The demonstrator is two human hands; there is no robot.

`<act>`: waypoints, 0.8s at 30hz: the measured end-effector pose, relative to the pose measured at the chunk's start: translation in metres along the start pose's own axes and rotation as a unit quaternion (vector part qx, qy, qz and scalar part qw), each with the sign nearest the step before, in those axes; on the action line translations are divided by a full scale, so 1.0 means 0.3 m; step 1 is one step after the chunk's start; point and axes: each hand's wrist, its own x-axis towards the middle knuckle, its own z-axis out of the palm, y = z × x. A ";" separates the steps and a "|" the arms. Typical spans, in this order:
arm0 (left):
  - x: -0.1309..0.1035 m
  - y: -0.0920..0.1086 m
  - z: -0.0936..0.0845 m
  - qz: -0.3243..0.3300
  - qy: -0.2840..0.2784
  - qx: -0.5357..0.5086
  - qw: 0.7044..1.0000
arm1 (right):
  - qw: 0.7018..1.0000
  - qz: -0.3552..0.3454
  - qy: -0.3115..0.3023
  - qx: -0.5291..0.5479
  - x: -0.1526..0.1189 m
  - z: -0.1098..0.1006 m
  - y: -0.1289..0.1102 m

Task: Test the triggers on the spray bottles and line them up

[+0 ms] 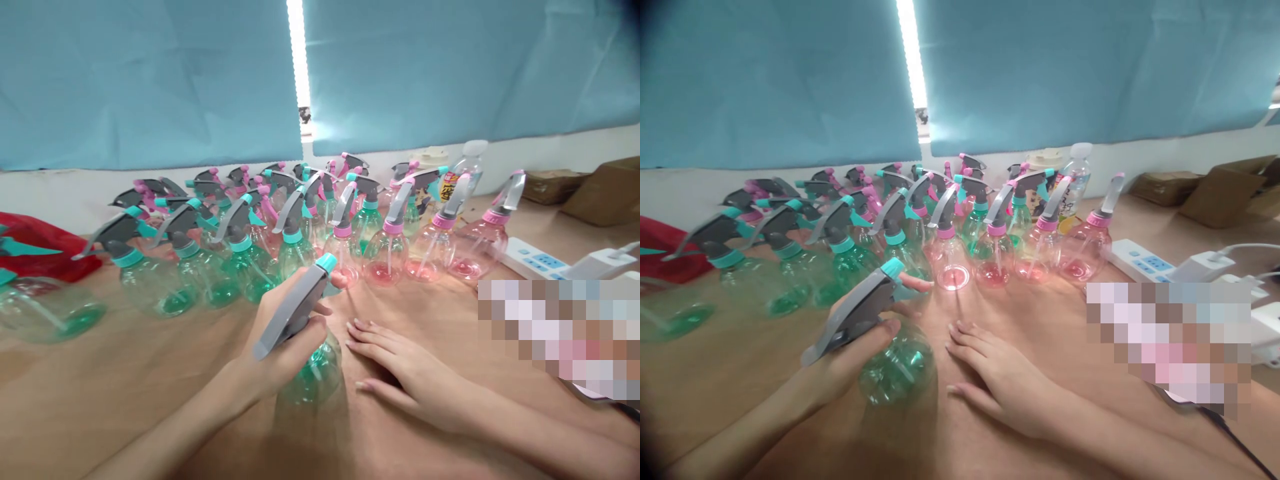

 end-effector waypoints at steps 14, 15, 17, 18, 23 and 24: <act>0.002 -0.008 -0.005 -0.012 0.005 -0.014 1.000 | 0.998 0.002 0.013 -0.065 0.017 -0.029 0.077; 0.001 -0.005 -0.005 -0.012 0.009 -0.010 1.000 | 0.998 0.002 0.013 -0.063 0.017 -0.030 0.077; 0.000 0.002 -0.005 -0.006 0.015 -0.009 1.000 | 0.998 -0.002 0.015 -0.058 0.017 -0.031 0.076; 0.001 0.005 -0.004 -0.003 0.017 -0.011 1.000 | 0.998 -0.004 0.016 -0.055 0.016 -0.032 0.075; 0.004 0.011 -0.002 -0.018 0.029 0.002 0.999 | 0.998 0.000 -0.004 -0.058 0.012 -0.036 0.074; 0.003 0.009 -0.003 -0.027 0.030 0.006 0.999 | 0.998 0.000 -0.009 -0.060 0.011 -0.037 0.075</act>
